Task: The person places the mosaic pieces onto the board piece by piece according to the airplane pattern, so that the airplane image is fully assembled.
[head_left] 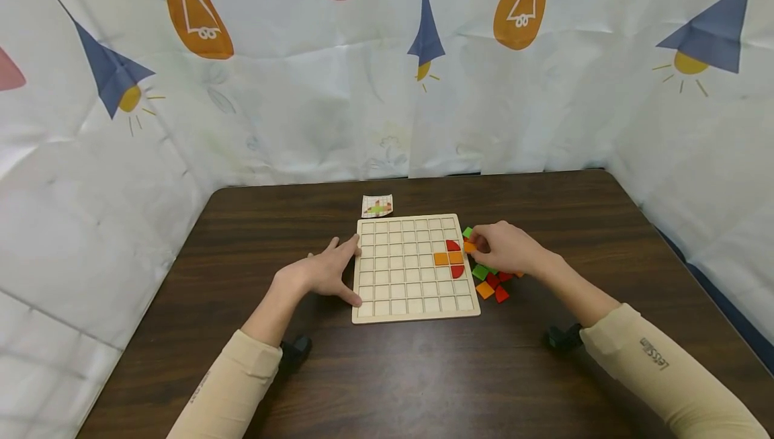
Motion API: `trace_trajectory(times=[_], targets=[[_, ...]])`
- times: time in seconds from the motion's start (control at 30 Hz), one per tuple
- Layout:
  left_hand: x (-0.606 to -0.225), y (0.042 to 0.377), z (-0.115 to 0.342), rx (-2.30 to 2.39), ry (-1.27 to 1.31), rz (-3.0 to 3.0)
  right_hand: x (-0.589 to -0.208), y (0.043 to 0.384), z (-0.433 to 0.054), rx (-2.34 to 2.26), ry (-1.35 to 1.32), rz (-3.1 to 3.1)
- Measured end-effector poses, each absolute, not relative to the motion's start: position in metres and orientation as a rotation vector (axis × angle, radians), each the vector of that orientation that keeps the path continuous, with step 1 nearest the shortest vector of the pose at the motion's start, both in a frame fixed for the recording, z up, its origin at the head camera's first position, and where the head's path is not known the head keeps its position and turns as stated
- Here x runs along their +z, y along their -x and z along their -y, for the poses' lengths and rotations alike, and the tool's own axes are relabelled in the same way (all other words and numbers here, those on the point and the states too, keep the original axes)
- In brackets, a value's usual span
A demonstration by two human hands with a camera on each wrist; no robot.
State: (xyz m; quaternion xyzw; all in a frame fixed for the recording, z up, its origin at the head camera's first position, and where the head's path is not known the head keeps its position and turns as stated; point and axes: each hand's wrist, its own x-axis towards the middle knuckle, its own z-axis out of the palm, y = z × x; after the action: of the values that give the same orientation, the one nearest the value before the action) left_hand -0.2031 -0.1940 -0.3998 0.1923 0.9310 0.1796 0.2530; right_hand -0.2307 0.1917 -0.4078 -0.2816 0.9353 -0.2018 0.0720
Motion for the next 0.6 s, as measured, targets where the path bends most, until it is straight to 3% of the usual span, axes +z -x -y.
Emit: trace_trajectory(times=[0.6], targets=[[-0.398, 0.204, 0.194, 0.491, -0.528, -2.512, -0.410, 0.215, -0.166, -0.751, 1.006, -2.712]])
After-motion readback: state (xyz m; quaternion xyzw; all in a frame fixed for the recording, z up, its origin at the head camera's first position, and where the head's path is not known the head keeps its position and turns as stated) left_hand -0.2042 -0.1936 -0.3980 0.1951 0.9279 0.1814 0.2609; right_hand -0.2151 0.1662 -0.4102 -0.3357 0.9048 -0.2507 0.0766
